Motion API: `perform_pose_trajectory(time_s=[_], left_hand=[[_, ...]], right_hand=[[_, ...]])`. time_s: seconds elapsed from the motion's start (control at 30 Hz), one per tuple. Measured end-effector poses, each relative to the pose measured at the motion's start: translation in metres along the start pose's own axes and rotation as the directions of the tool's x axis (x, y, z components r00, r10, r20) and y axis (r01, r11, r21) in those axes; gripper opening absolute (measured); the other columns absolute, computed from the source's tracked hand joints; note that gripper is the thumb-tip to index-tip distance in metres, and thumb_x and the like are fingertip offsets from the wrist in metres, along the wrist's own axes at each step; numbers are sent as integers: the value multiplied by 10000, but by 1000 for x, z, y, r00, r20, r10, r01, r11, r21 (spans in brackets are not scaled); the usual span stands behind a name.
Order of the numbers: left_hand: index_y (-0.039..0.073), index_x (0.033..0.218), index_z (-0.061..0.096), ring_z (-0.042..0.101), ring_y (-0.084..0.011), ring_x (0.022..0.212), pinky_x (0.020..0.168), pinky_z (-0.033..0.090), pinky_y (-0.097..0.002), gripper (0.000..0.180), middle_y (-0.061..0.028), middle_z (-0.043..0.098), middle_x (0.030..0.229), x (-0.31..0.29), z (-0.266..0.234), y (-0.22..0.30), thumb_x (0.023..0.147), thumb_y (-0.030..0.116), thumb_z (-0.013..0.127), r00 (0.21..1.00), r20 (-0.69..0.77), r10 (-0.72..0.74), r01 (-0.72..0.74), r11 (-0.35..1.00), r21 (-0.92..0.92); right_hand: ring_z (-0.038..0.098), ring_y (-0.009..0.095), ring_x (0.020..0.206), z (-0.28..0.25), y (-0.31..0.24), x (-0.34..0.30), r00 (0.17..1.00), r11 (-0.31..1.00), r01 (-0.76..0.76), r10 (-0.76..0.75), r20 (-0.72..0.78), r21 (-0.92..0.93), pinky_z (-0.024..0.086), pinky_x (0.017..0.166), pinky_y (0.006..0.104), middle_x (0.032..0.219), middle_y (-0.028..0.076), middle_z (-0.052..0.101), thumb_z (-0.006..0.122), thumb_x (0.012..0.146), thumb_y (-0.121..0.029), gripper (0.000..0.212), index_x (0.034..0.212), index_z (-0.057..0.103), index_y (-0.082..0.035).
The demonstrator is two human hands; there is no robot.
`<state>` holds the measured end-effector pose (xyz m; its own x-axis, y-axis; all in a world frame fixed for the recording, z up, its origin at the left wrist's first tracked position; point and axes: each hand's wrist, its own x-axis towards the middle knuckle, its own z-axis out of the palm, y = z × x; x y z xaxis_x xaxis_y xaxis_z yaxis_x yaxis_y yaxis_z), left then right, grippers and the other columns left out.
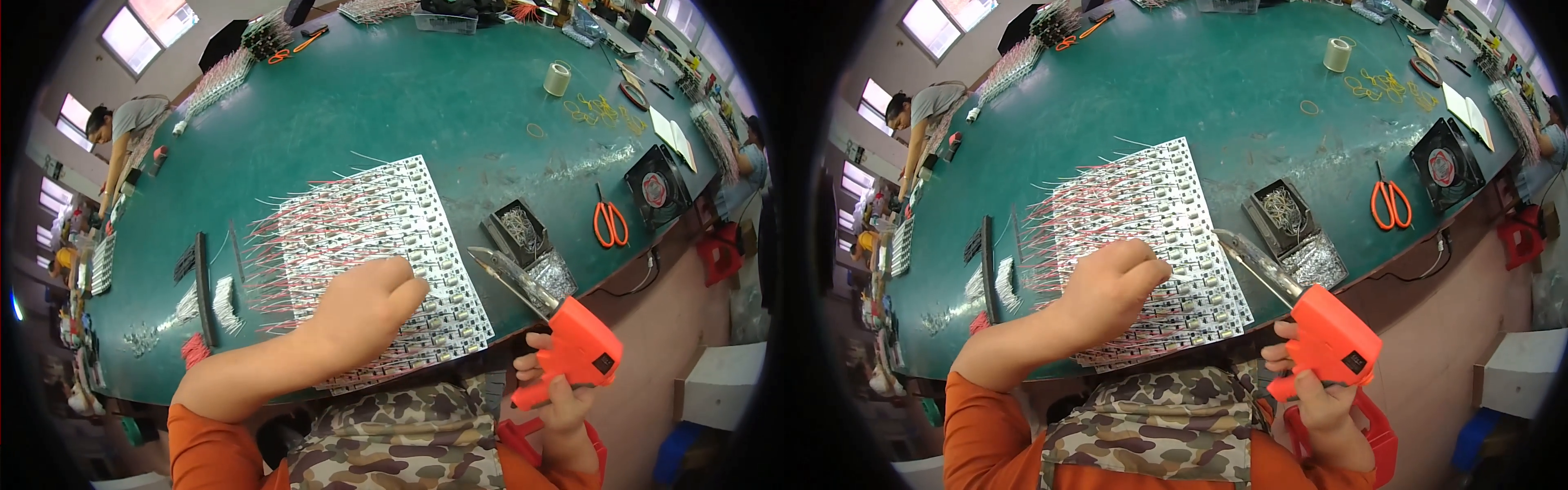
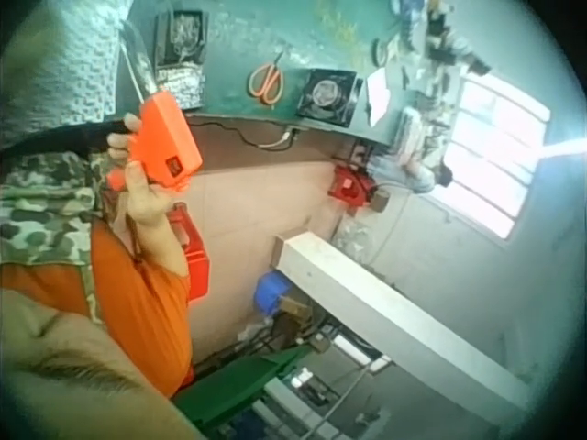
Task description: The person organizes bundles of wires and circuit boards on a table, solders connections onto the circuit board panels using a soldering gun, and stacks the panels.
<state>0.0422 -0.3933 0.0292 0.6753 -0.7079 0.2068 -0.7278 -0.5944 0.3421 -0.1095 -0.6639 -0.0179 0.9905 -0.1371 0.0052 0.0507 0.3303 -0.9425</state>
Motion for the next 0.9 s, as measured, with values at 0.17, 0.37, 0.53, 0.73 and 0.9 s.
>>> perform_pose_trajectory(time_s=[0.17, 0.37, 0.53, 0.73, 0.9], left_hand=[[56, 951, 649, 595, -232, 732, 607, 486, -367, 215, -57, 559, 835, 4, 14, 1, 745, 118, 642, 972, 9, 235, -233, 955, 184], [56, 973, 644, 586, -217, 761, 628, 486, -363, 223, -44, 529, 812, 2, 23, 0, 763, 129, 628, 965, 80, 251, -263, 942, 209], [55, 975, 644, 588, -219, 764, 646, 489, -365, 215, -46, 530, 821, 3, 22, -1, 774, 129, 621, 955, 129, 266, -288, 935, 205], [49, 1007, 644, 603, -244, 800, 673, 495, -375, 224, -65, 551, 851, 2, 22, -1, 799, 125, 616, 970, 100, 223, -236, 962, 139], [35, 1046, 634, 608, -265, 816, 681, 497, -389, 255, -83, 561, 870, 0, 22, -2, 805, 117, 614, 968, 132, 215, -229, 969, 97]], right_hand=[[701, 235, 914, -8, -9, -15, 997, 997, -32, 28, -67, -63, 595, 774, 353, 1238, 215, 632, 666, 892, -118, 519, 1337, 487, 80], [690, 190, 878, -8, -17, -27, 996, 985, -80, 76, -36, -152, 579, 755, 310, 1122, 179, 683, 639, 887, -55, 417, 1276, 557, 70], [693, 205, 823, -15, -7, -36, 998, 962, -62, 56, -29, -267, 597, 690, 313, 1104, 192, 679, 645, 854, -52, 396, 1220, 575, 82], [704, 249, 871, -26, 4, -34, 969, 818, 216, -114, 217, -534, 570, 776, 357, 1013, 143, 714, 703, 812, -50, 406, 1192, 607, 54], [681, 291, 850, -30, 13, -37, 896, 539, 441, -222, 383, -718, 560, 752, 392, 989, 145, 691, 734, 777, -76, 387, 1138, 634, 25]])
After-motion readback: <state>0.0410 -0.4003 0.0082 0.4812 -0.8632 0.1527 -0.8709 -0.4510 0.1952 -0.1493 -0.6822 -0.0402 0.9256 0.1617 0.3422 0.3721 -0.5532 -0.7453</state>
